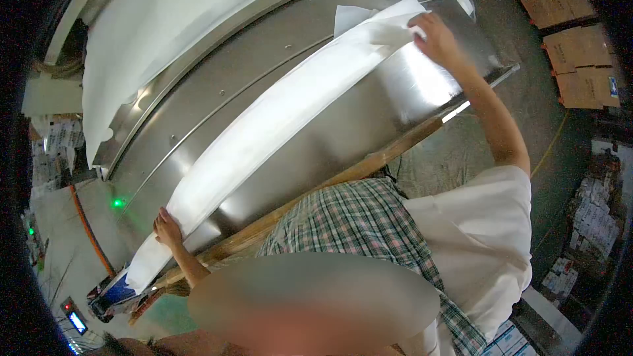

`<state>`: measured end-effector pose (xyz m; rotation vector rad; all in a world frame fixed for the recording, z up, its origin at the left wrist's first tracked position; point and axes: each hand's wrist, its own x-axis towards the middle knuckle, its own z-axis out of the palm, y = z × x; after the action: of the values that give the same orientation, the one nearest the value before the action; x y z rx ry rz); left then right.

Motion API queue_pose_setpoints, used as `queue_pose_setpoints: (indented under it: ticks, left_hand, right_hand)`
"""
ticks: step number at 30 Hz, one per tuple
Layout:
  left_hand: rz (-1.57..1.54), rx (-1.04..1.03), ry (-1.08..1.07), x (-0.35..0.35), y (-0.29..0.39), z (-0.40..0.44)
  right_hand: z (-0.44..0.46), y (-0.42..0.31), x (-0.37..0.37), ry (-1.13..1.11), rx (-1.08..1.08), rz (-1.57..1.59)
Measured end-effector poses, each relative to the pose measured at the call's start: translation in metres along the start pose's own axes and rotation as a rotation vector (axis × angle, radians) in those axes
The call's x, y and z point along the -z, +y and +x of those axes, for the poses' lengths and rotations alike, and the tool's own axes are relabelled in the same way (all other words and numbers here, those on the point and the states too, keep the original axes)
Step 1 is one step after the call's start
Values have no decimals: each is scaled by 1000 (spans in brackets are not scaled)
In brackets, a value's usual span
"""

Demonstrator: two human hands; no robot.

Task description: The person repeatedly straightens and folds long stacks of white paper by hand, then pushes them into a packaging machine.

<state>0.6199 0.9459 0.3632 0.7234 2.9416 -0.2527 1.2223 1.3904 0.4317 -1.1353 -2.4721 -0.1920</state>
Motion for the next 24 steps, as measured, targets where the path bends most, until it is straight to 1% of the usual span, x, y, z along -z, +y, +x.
queue_pose_setpoints:
  ticks: [2,3,5,6,8,9,12,13,15,19,22,24]
  left_hand:
    - [-5,-6,2,1,1,-1]
    - [-9,-15,7,2,0,-1]
    - [-3,-18,53,-6,-3,2]
    - [-1,-14,97,-10,-4,4]
    - [0,-25,130,-16,-8,5]
    - [0,-28,154,-18,-11,5]
    - [28,-42,152,-19,-11,6]
    - [24,-40,147,-15,-9,4]
    - [30,-23,150,-11,-2,2]
    - [46,-21,173,-14,-2,2]
    - [54,-17,173,-14,-2,2]
    - [41,-24,155,-14,-2,3]
  right_hand:
    - [2,-23,-2,-222,37,233]
    - [4,-40,-2,-222,29,233]
    - [14,-67,-3,-202,185,214]
    - [14,-70,-9,-198,178,214]
    - [14,-69,-28,-314,39,40]
    - [14,-66,-33,-311,44,40]
    - [18,-42,-36,-215,-215,-221]
    - [18,-34,-27,-218,-210,-225]
    - [23,-13,-5,109,-163,-168]
    - [-1,21,-25,155,-186,-196]
    - [-13,43,-39,121,-120,-238]
    - [-16,53,-42,42,-214,-262]
